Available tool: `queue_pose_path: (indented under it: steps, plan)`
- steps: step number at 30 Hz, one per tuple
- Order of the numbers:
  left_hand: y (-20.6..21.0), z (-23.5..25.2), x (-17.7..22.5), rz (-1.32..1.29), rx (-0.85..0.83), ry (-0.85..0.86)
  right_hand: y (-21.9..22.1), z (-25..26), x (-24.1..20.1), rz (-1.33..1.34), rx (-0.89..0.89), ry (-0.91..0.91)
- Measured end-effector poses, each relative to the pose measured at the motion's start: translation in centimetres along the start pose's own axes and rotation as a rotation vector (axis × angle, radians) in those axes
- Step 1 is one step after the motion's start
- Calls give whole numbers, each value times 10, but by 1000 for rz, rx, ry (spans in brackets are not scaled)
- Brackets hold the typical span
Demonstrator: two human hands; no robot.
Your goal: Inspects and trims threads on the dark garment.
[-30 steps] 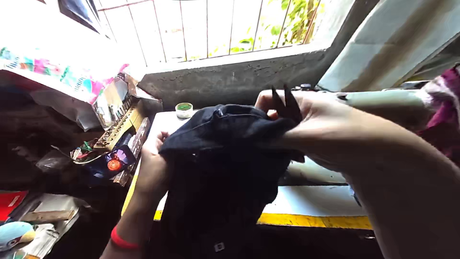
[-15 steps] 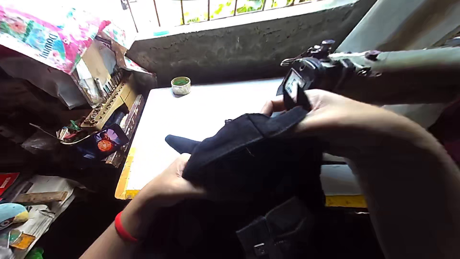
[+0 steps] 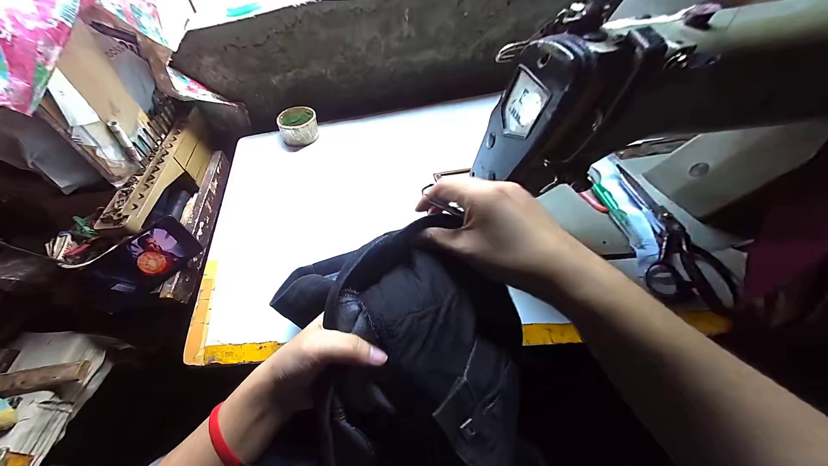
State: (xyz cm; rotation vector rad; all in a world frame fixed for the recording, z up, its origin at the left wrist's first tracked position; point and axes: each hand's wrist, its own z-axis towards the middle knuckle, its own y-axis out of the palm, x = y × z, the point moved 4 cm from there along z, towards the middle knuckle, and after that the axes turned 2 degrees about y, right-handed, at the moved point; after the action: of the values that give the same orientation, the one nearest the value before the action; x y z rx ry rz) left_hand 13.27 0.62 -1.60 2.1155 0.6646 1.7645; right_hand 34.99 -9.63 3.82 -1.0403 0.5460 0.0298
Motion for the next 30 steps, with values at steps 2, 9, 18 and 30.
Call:
queue_pose_path:
  steps: [2, 9, 18, 30]
  plan:
    - [8, 0, 11, -50, 40, 32, -18, -23, -25, -79, 167, 0]
    - [22, 2, 48, -205, 164, 26, -12, -119, -73, -73, -88, 90]
    - [-6, -1, 36, 260, -173, 112, -16, -64, -3, 554, -91, 238]
    - [-24, -13, 12, -106, -112, 329, 7, -34, -21, 391, 67, 169]
